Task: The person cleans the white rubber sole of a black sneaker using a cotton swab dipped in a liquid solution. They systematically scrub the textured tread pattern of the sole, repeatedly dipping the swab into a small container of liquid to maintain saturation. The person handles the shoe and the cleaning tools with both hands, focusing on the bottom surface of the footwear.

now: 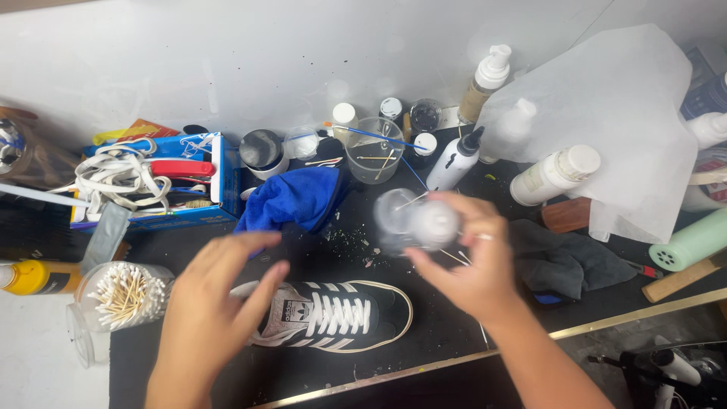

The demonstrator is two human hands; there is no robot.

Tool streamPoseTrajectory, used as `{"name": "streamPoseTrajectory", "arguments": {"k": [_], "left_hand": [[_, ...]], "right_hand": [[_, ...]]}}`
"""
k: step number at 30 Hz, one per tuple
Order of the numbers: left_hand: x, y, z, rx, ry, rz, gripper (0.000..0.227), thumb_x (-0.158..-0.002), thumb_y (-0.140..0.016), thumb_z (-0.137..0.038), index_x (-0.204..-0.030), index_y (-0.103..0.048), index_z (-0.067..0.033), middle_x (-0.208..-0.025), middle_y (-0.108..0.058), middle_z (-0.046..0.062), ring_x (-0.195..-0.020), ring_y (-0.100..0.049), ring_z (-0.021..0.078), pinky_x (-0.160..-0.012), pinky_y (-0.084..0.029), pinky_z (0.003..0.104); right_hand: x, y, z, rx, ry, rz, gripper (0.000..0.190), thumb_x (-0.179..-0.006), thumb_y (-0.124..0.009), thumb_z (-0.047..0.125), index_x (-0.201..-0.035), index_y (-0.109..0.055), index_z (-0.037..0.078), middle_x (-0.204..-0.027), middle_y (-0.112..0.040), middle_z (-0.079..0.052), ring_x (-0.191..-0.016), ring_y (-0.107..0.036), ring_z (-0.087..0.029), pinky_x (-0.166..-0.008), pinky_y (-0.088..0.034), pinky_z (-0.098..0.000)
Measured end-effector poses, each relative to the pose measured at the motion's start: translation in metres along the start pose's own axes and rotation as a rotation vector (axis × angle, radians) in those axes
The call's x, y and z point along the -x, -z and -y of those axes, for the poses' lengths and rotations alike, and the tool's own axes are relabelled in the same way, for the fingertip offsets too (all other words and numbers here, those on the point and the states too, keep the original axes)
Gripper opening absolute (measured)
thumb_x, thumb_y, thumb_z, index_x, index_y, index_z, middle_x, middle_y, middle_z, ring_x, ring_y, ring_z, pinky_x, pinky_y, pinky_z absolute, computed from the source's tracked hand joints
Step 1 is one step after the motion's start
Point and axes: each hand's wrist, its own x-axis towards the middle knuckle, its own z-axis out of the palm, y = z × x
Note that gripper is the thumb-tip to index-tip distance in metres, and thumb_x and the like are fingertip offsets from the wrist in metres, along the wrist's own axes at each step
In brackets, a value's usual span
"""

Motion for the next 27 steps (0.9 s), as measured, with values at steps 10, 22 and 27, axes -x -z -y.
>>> {"name": "streamPoseTrajectory", "arguments": {"k": [10,22,27], "left_hand": [[-0.118,-0.075,0.067,-0.315,0.094,0.075,0.031,-0.083,-0.078,-0.025,-0.107,-0.068,-0.0084,-0.107,-0.072,0.013,-0.087,-0.072,0.0387,-0.070,-0.057,0.049],[-0.165,-0.131,0.094,-0.416,0.244,0.276,0.058,-0.076,-0.084,-0.027,-0.116,-0.050,-0.0031,-0.098,-0.070,0.021,-0.085,-0.072,0.0431,-0.071,-0.059,0.049],[-0.143,-0.093,0.069,-0.408,0.059,0.197,0.054,-0.073,-0.085,-0.026,-0.110,-0.050,-0.0096,-0.110,-0.064,0.013,-0.076,-0.070,0.0426,-0.058,-0.057,0.048]], "right_hand": [[-0.006,-0.083,-0.027,-0.216,0.097,0.016,0.068,-0.079,-0.091,0.010,-0.105,-0.029,0.010,-0.141,-0.057,-0.025,-0.124,-0.058,-0.035,-0.108,-0.048,-0.0398],[0.002,-0.100,-0.066,-0.127,-0.068,-0.098,0.066,-0.079,-0.089,0.005,-0.105,-0.029,0.007,-0.140,-0.056,-0.029,-0.124,-0.058,-0.033,-0.109,-0.044,-0.0407],[0.003,-0.100,-0.067,-0.123,-0.087,-0.112,0.069,-0.078,-0.091,0.006,-0.105,-0.028,0.007,-0.139,-0.056,-0.029,-0.125,-0.058,-0.032,-0.110,-0.043,-0.0413]]}}
